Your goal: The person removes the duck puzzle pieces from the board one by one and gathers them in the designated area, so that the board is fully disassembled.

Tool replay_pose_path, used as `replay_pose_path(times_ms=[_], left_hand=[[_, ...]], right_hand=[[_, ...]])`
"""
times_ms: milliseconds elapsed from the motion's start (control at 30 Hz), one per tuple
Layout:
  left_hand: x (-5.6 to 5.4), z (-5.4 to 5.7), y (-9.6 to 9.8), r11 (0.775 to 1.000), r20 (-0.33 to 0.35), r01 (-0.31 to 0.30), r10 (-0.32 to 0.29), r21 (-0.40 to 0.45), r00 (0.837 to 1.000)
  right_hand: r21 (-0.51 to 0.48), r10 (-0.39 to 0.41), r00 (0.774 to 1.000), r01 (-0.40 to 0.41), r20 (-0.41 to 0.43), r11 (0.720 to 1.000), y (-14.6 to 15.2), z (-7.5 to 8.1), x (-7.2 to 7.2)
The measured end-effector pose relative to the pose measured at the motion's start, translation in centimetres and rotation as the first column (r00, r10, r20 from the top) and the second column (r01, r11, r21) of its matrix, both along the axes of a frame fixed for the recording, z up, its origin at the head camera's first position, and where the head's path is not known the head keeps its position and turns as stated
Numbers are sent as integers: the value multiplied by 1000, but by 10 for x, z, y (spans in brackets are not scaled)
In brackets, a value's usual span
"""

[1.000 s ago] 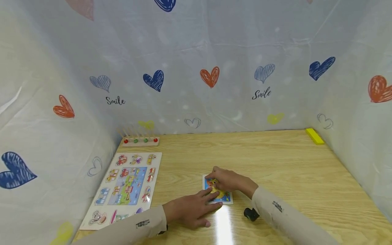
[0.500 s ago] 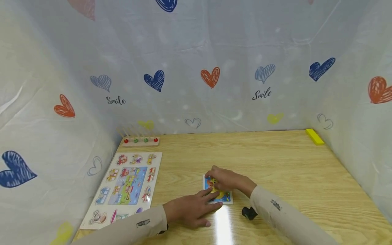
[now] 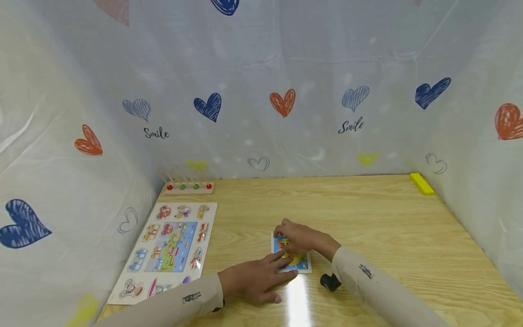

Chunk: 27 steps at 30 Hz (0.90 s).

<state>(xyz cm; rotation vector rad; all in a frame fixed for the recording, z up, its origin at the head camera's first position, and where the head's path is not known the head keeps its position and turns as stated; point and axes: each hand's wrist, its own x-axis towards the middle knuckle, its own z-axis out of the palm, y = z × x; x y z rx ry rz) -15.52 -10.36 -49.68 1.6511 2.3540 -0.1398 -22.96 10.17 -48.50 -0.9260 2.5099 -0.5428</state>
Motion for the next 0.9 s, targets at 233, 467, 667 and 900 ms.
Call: replay_pose_path(times_ms=[233,467,667,900], left_hand=[[-1,-1,1,1000,-10,-1,0,-22,1000],[-1,-1,1,1000,-16,-6,6,-27,1000],[-1,0,2,1000,-10,-4,4,-25,1000],[0,-2,1,1000,-10,-5,4,-29,1000]], right_hand=[[-12,-8,1000,8,4,1000,-1,-1,-1],[-25,-15,1000,15,13,1000,0,-3,-2],[-50,-18,1000,19,25,999,1,-4,-2],[-64,-7,1000,8,10,998,1,-6,-2]])
